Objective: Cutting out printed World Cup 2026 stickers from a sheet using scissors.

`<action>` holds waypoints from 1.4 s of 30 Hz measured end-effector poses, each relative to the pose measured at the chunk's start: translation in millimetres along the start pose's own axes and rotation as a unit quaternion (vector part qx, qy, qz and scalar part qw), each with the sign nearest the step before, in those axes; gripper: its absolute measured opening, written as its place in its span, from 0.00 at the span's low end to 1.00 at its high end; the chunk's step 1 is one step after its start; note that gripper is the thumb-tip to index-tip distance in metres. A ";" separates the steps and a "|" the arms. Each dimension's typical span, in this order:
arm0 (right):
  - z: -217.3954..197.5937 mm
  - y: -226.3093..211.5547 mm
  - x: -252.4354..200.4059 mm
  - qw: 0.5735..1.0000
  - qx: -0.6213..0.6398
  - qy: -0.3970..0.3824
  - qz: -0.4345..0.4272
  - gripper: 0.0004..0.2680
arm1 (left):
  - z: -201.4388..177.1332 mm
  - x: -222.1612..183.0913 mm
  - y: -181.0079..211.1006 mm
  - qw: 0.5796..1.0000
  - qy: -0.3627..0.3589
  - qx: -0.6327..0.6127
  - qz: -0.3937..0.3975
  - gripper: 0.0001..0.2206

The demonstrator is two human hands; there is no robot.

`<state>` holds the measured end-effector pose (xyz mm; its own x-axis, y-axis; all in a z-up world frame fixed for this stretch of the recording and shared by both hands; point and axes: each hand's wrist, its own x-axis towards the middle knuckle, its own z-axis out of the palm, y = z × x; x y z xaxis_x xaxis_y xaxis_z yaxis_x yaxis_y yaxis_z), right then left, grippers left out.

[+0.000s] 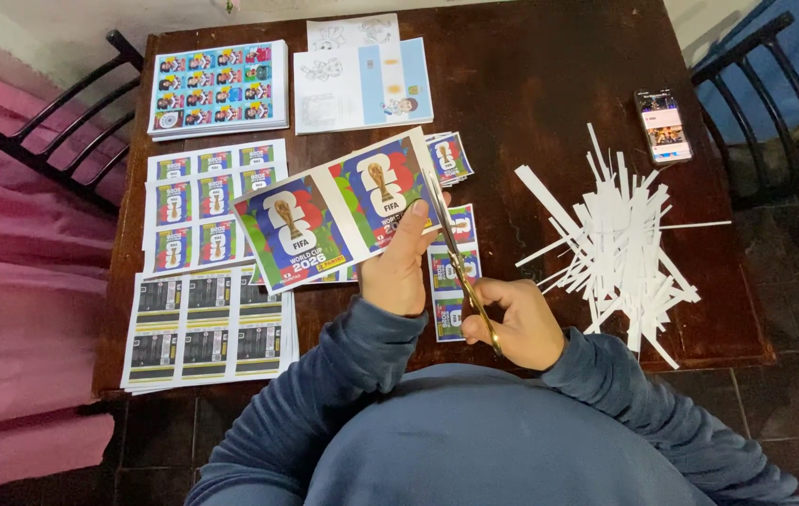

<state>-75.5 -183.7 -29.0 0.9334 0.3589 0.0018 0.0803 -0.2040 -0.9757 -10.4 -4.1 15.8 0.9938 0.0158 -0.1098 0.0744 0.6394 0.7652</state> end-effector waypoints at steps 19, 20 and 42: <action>12.2 -3.2 2.9 0.997 0.021 0.055 0.059 0.08 | -5.9 7.1 -7.6 0.996 -0.036 -0.077 0.025 0.18; 12.4 -2.1 2.6 0.996 0.025 0.056 0.060 0.09 | -6.0 7.0 -8.2 0.996 -0.039 -0.073 0.028 0.17; -40.1 25.1 -45.1 0.981 0.043 0.183 0.057 0.10 | 53.4 0.1 -79.5 0.985 -0.107 -0.046 -0.129 0.18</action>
<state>-101.6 -241.6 -44.8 0.9989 -0.0158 -0.0443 -0.0461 -0.1407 -0.9890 -11.8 -96.0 -11.1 0.9379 -0.3127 -0.1500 0.3294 0.6681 0.6672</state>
